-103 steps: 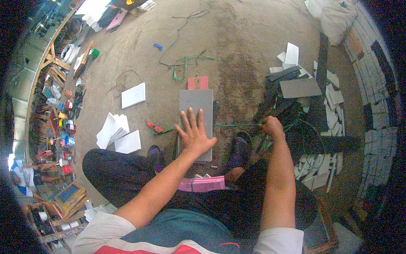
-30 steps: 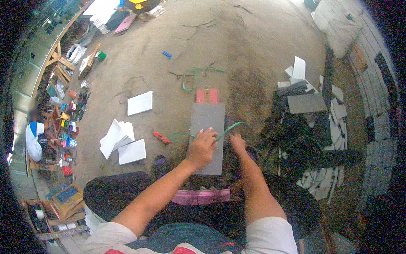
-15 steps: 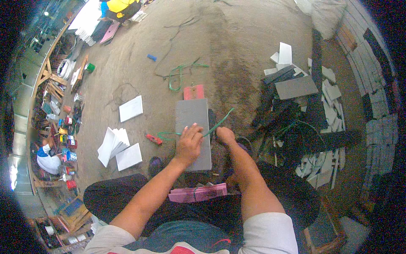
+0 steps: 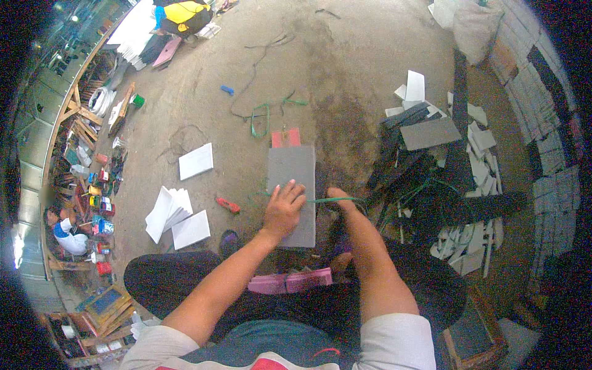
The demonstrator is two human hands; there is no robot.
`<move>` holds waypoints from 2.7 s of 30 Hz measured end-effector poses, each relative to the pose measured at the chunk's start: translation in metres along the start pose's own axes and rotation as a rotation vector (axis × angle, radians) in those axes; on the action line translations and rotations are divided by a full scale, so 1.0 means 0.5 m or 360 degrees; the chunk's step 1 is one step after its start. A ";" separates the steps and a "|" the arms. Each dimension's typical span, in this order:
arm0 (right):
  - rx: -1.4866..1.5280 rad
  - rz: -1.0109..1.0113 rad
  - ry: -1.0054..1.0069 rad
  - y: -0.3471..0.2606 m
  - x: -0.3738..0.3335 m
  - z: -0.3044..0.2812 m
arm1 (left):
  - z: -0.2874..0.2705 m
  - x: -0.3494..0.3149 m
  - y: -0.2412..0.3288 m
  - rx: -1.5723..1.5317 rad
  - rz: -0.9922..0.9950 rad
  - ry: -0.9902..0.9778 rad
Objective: The person sits on the floor and stacks rectangular tiles of different colors. They align the tiles, then use a green string to tie the stack into a bundle.
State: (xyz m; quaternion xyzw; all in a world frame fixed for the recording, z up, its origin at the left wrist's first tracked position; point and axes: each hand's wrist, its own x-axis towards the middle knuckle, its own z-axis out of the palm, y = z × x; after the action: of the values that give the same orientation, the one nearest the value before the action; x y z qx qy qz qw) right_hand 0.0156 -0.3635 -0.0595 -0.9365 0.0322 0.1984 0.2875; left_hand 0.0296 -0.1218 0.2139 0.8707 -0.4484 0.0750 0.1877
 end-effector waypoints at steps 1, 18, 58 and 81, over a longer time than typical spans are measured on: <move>-0.0007 0.0041 0.0085 0.082 -0.004 0.044 | 0.007 0.017 0.021 -0.0054 0.0054 0.0007; 0.1122 0.0348 0.0635 -0.202 0.070 0.110 | -0.027 -0.053 -0.017 0.0169 -0.0456 -0.0120; 0.2405 0.0529 0.1567 -0.245 0.036 -0.083 | -0.031 -0.081 -0.033 0.0027 -0.0322 0.0053; 0.1351 0.0844 0.1994 -0.134 -0.060 -0.299 | 0.000 -0.056 -0.037 -0.0203 -0.0389 0.0225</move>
State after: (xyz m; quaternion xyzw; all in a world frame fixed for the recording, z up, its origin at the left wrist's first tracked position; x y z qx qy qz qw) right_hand 0.0522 -0.3916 0.1003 -0.6455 0.4819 -0.3316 0.4910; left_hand 0.0281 -0.0908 0.2007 0.8976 -0.3287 0.0841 0.2815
